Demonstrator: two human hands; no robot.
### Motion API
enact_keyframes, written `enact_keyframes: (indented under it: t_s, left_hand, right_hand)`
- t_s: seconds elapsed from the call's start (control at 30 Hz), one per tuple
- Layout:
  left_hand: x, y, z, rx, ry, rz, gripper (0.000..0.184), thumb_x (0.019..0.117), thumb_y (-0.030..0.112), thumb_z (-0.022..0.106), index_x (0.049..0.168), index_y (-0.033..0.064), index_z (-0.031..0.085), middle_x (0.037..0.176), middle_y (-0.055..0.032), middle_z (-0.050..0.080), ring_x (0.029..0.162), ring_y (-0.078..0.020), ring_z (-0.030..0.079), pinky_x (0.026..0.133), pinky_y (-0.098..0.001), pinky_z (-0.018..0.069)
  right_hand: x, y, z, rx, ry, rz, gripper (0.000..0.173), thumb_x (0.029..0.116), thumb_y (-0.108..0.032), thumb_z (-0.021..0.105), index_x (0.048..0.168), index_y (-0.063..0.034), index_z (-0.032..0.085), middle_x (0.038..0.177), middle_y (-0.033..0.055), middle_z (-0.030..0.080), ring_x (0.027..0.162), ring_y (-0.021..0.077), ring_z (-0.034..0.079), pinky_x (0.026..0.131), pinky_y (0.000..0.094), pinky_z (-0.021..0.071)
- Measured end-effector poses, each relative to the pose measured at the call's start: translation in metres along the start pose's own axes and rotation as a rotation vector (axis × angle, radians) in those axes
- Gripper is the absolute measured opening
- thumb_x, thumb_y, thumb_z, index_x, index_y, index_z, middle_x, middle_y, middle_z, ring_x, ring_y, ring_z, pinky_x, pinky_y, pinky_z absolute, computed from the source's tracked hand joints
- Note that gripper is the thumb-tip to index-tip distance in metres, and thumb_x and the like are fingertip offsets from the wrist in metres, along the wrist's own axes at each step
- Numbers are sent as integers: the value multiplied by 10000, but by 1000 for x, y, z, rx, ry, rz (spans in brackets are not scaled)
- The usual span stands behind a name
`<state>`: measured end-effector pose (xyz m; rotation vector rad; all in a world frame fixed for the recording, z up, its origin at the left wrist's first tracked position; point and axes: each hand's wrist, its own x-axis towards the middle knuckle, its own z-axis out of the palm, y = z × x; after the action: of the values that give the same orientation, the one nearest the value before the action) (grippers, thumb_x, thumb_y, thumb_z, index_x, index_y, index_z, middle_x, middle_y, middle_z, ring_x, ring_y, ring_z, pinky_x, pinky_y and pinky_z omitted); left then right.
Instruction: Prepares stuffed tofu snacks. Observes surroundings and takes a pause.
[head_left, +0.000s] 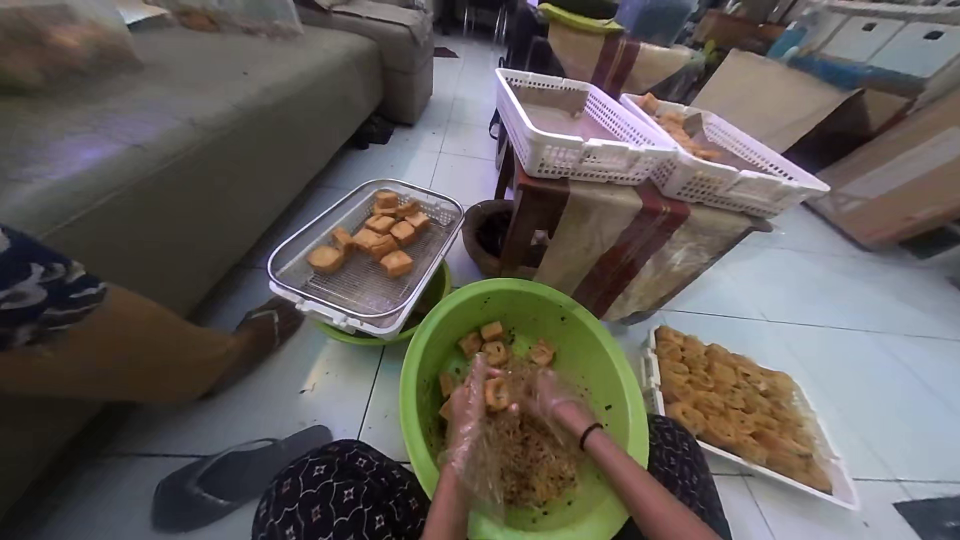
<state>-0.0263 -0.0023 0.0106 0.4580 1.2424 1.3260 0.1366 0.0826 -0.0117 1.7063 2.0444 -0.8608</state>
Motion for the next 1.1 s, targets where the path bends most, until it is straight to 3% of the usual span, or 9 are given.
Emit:
enact_keyframes:
  t_s: [0.13,0.23,0.4,0.53,0.63,0.83,0.9,1.0,1.1]
  left_hand:
    - [-2,4,5,-294,125,-74,515,1090,451,391,1059,-14,609,782,-95,629,667,-195,663,629,-368,611]
    - [-4,9,7,-349,122,-88,493,1096,425,387,1109,-20,599,817,-108,645,692,-205,675,644,-372,615]
    - [-3,2,1,-610,-15,-50,559,1097,472,328,1209,-25,559,974,-188,686,859,-289,717,765,-435,628]
    - [-6,7,2,-436,94,-69,508,1092,431,399,1282,-16,549,994,-157,669,821,-234,703,723,-386,622]
    - [-5,2,9,-330,156,-85,477,1076,407,469,1263,-20,571,999,-145,661,819,-217,694,711,-372,617]
    - [0,0,3,-276,176,-56,511,1091,430,412,1273,-20,573,1015,-167,677,836,-243,704,738,-399,618]
    - [1,0,2,-90,201,-3,488,1090,386,448,1323,-21,582,1131,-181,678,956,-239,692,856,-413,591]
    - [1,-4,14,154,263,121,348,1041,279,589,1187,-31,649,980,-138,697,842,-175,667,786,-370,565]
    - [-1,-3,17,293,263,163,363,1072,275,520,1167,-45,664,1016,-147,707,903,-184,665,848,-376,539]
  right_hand:
    - [-45,-3,41,-105,-258,-284,437,896,-298,763,1244,-44,685,1280,252,643,1204,447,606,1011,668,471]
    - [-54,2,46,-227,-268,-301,625,806,-504,805,1284,-120,680,1333,204,633,1243,424,592,1016,673,472]
    - [-74,-1,34,-181,-209,-274,343,924,-124,693,1230,29,668,1273,288,637,1201,469,609,996,649,486]
    - [-72,1,15,7,-130,-284,442,917,-227,740,1312,-41,667,1310,231,651,1250,392,605,1079,569,460]
    - [-83,1,28,-155,-238,-206,454,946,-118,683,1342,83,585,1404,316,551,1310,485,532,1081,646,424]
    - [-71,9,0,167,-62,-345,355,928,-153,718,1252,-13,687,1193,231,691,1130,364,660,1022,539,499]
    - [-82,-2,-24,307,43,-389,298,921,-130,712,1193,-7,702,1113,200,705,1036,307,678,963,483,530]
    - [-98,-32,-51,224,161,-293,359,951,-162,664,1296,-63,672,1266,179,667,1202,302,629,1072,460,480]
    - [-97,-49,-44,219,226,-288,577,1042,-264,555,1581,-132,395,1538,140,502,1397,281,512,1187,448,390]
